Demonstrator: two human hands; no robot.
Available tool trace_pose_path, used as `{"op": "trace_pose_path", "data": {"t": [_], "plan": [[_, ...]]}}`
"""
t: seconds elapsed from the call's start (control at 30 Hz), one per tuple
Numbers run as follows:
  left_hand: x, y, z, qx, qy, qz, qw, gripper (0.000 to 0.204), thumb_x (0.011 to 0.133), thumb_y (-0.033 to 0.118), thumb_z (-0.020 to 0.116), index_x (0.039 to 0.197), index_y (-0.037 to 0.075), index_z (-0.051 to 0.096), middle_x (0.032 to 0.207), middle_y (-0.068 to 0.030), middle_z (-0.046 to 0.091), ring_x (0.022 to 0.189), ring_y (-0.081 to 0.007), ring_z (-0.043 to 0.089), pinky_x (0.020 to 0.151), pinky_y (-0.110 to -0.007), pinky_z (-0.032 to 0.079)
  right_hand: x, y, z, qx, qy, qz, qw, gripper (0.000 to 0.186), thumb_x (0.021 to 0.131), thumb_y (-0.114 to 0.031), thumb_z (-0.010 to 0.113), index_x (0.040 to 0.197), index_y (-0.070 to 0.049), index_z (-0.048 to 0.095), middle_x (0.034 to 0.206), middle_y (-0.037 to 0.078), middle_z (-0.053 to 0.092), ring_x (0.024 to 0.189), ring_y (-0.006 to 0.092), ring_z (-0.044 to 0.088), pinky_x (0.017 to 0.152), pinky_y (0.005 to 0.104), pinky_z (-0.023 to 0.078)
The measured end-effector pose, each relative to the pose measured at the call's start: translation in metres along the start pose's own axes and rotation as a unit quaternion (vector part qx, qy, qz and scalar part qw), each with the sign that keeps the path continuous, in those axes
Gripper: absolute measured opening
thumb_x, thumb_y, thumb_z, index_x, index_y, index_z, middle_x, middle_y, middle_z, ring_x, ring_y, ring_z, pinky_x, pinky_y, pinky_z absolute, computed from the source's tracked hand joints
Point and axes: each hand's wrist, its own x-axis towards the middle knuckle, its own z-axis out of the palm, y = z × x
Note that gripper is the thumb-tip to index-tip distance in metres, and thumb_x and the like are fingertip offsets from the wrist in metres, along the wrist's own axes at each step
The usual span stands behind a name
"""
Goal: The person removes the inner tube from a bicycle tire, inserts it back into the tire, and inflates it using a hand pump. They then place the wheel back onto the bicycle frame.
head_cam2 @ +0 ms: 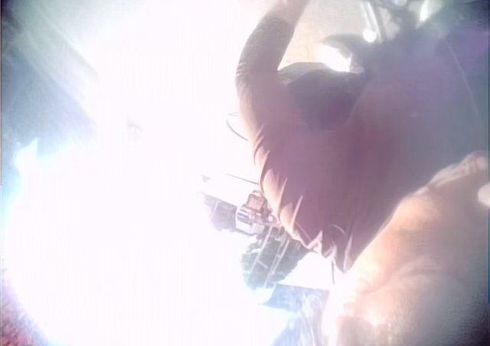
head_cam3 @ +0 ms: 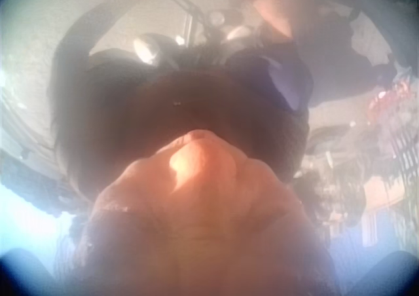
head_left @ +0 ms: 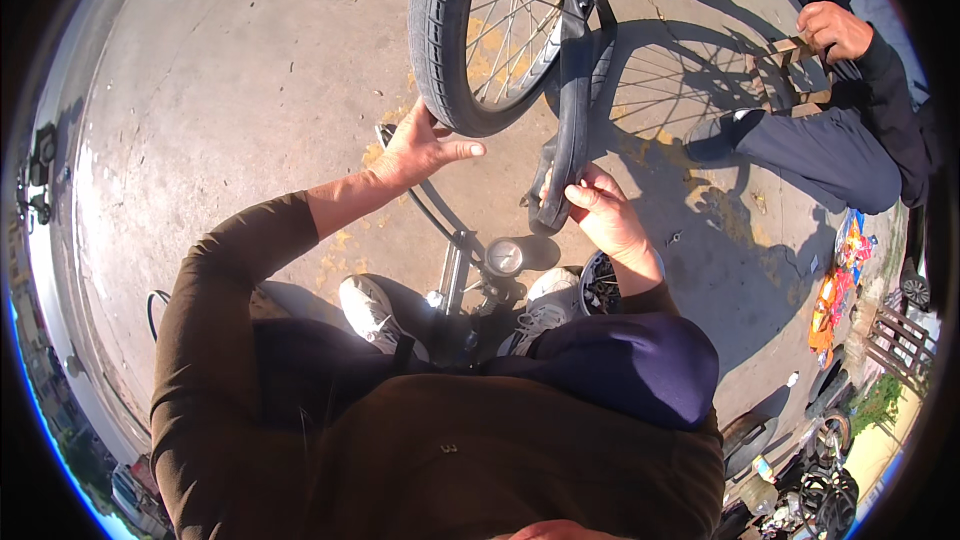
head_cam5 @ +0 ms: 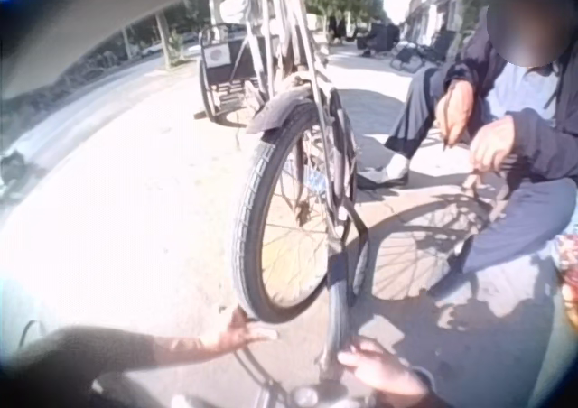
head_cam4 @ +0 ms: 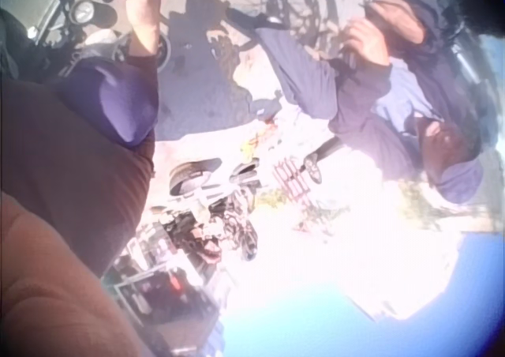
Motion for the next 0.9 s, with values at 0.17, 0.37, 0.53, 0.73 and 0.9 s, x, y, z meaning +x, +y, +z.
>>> {"op": "trace_pose_path", "data": {"t": [0.17, 0.37, 0.53, 0.73, 0.9], "plan": [[0.015, 0.012, -0.005, 0.064, 0.103, -0.052, 0.991, 0.041, 0.077, 0.020, 0.076, 0.107, -0.003, 0.060, 0.093, -0.0101, 0.069, 0.087, -0.0166, 0.065, 0.080, -0.030, 0.052, 0.017, -0.013, 0.025, -0.271, 0.008, -0.011, 0.962, 0.019, 0.093, -0.015, 0.061, 0.105, 0.000, 0.064, 0.089, -0.001, 0.063, 0.078, 0.0063, 0.056, 0.072, 0.0222, 0.046], [0.011, 0.075, -0.035, 0.216, 0.112, -0.066, 0.968, 0.039, 0.078, 0.025, 0.071, 0.102, -0.005, 0.062, 0.086, -0.0145, 0.068, 0.081, -0.0196, 0.066, 0.075, -0.033, 0.052, 0.028, -0.072, 0.072, -0.301, -0.022, 0.068, 0.951, 0.028, 0.094, -0.015, 0.061, 0.118, -0.001, 0.057, 0.094, -0.001, 0.060, 0.086, 0.0075, 0.059, 0.076, 0.0232, 0.051], [0.021, 0.094, -0.040, 0.280, 0.102, 0.008, 0.955, 0.038, 0.077, 0.031, 0.066, 0.089, -0.006, 0.064, 0.072, -0.0174, 0.065, 0.070, -0.0273, 0.066, 0.068, -0.038, 0.052, 0.046, -0.156, 0.133, -0.234, -0.070, -0.066, 0.967, 0.027, 0.096, -0.018, 0.057, 0.119, -0.002, 0.055, 0.099, 0.003, 0.062, 0.089, 0.0130, 0.063, 0.082, 0.0298, 0.052], [0.025, 0.109, -0.048, 0.340, 0.076, 0.014, 0.937, 0.036, 0.077, 0.030, 0.064, 0.083, -0.005, 0.065, 0.071, -0.0187, 0.065, 0.069, -0.0288, 0.066, 0.067, -0.039, 0.052, 0.035, -0.223, 0.207, -0.375, -0.149, -0.449, 0.797, 0.016, 0.094, -0.013, 0.059, 0.107, -0.006, 0.063, 0.096, 0.006, 0.068, 0.084, 0.0188, 0.065, 0.078, 0.0309, 0.051], [0.030, 0.109, -0.055, 0.309, 0.072, 0.017, 0.948, 0.034, 0.078, 0.027, 0.063, 0.086, -0.006, 0.066, 0.072, -0.0190, 0.065, 0.070, -0.0277, 0.067, 0.067, -0.039, 0.052, 0.057, -0.119, 0.158, -0.593, -0.055, -0.287, 0.750, 0.016, 0.089, -0.007, 0.063, 0.105, -0.003, 0.063, 0.085, 0.012, 0.066, 0.083, 0.0217, 0.066, 0.074, 0.0306, 0.050]]}}
